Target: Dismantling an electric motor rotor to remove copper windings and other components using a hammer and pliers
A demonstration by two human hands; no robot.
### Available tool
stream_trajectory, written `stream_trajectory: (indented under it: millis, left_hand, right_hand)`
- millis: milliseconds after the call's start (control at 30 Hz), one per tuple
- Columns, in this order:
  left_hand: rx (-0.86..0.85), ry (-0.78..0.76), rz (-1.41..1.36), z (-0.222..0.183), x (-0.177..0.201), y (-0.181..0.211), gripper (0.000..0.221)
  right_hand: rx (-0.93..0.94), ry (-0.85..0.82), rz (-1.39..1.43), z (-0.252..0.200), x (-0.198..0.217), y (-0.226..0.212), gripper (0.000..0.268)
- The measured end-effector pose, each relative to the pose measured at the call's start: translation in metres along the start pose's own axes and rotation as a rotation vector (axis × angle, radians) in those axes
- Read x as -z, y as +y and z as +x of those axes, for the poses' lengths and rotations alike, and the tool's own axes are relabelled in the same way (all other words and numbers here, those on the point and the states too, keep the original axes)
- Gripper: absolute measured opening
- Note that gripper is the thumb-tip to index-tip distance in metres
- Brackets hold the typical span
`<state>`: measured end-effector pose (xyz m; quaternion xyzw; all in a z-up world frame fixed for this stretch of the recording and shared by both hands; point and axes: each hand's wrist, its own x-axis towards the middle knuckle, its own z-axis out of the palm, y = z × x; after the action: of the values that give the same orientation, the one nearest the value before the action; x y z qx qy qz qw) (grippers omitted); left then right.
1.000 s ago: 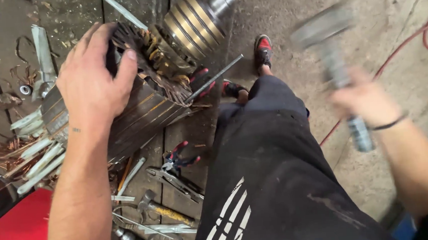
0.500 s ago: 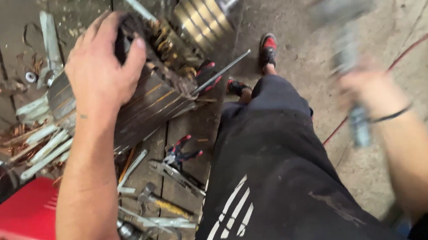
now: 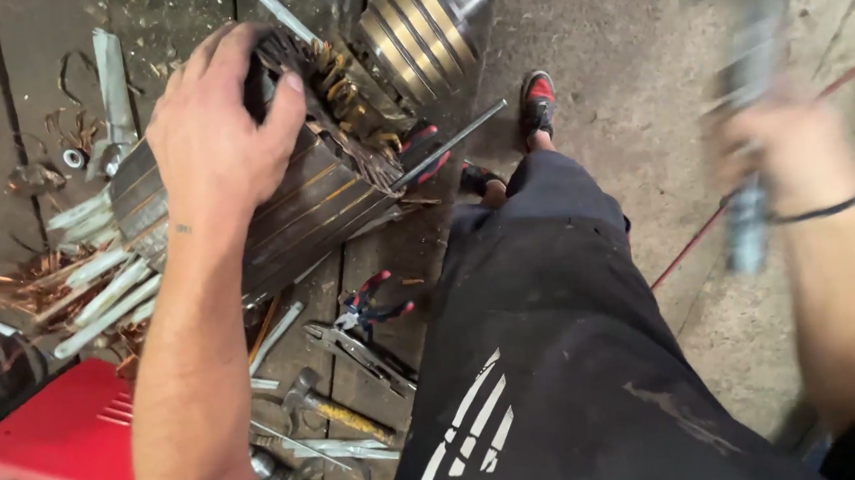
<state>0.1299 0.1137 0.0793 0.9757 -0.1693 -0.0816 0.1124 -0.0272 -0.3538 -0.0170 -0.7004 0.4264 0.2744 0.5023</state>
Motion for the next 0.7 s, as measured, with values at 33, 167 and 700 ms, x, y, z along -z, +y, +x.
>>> stream_trajectory:
  millis: [33, 167, 700]
  left_hand:
    - [0.008, -0.004, -0.011, 0.001, 0.001, 0.002, 0.059]
    - [0.044, -0.004, -0.026, 0.002, 0.004, 0.007, 0.056]
    - [0.053, -0.019, -0.014, 0.003, 0.003, 0.005, 0.055]
  right_hand:
    - [0.155, 0.013, 0.281, 0.032, 0.031, 0.025, 0.012]
    - [0.192, 0.1, 0.905, 0.066, 0.034, 0.035, 0.036]
    - [0.176, 0.183, 0.887, 0.032, -0.015, 0.043, 0.021]
